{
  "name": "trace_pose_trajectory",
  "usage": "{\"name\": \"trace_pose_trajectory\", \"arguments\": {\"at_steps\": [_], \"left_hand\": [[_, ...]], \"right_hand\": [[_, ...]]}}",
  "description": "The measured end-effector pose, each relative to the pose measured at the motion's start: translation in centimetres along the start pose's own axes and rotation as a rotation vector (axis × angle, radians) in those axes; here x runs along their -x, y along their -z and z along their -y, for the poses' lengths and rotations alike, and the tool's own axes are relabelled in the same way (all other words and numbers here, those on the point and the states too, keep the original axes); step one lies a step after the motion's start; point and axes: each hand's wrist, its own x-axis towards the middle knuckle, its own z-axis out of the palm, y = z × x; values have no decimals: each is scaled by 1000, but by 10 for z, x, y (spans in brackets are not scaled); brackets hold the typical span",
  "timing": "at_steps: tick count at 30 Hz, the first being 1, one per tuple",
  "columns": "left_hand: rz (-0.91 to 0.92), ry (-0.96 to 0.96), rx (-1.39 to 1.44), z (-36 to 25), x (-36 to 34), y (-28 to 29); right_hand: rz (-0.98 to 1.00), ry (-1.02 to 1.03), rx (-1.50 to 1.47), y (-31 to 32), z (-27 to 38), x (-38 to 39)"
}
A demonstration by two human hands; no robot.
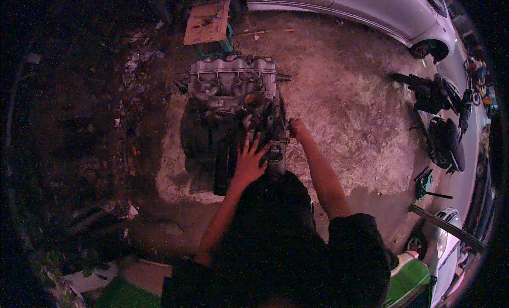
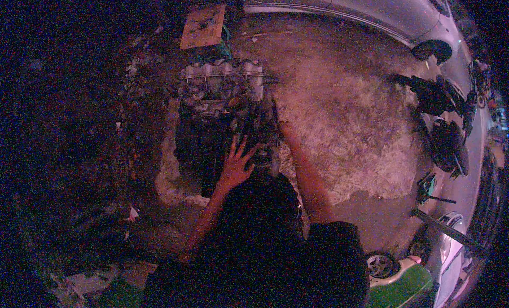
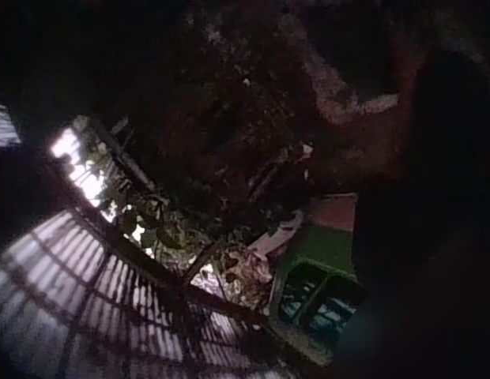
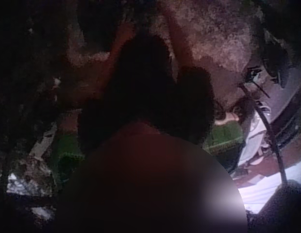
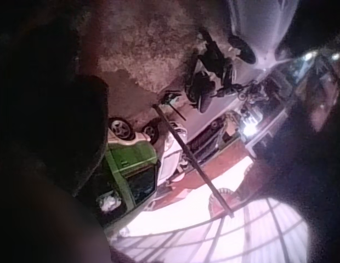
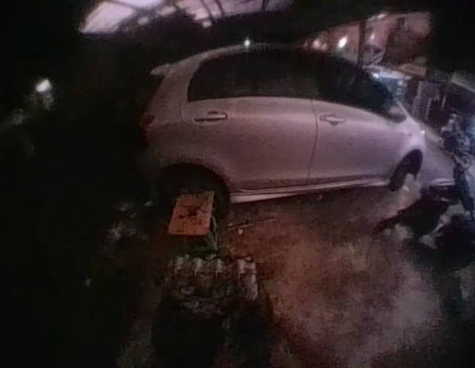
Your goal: The person uses a wrench to loosen and remove bolts from a car engine block resting on the ground. They repeatedly reposition the wrench and apply torque to different bolt locations while stabilizing the engine with the other hand.
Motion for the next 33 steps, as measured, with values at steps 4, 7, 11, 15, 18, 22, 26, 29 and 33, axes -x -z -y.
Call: {"name": "trace_pose_trajectory", "arguments": {"at_steps": [4,7,11,15,18,22,26,29,33], "left_hand": [[22,8,-25,1,-1,-4],[22,11,-13,1,-1,-3],[48,36,-14,-3,1,2],[105,78,-12,-7,1,8],[106,84,0,-9,1,10],[66,62,0,-8,1,8],[35,52,22,-5,2,4],[17,17,-13,-3,2,1],[-5,5,2,-3,2,0]], "right_hand": [[15,41,-200,20,17,30],[2,198,-190,27,13,68],[-102,408,-15,17,5,104],[-185,644,320,8,1,139],[-249,689,624,-4,3,159],[-251,703,722,-15,6,171],[-170,663,708,-17,10,180],[-191,706,736,-22,12,188],[-216,707,733,-28,20,188]]}}
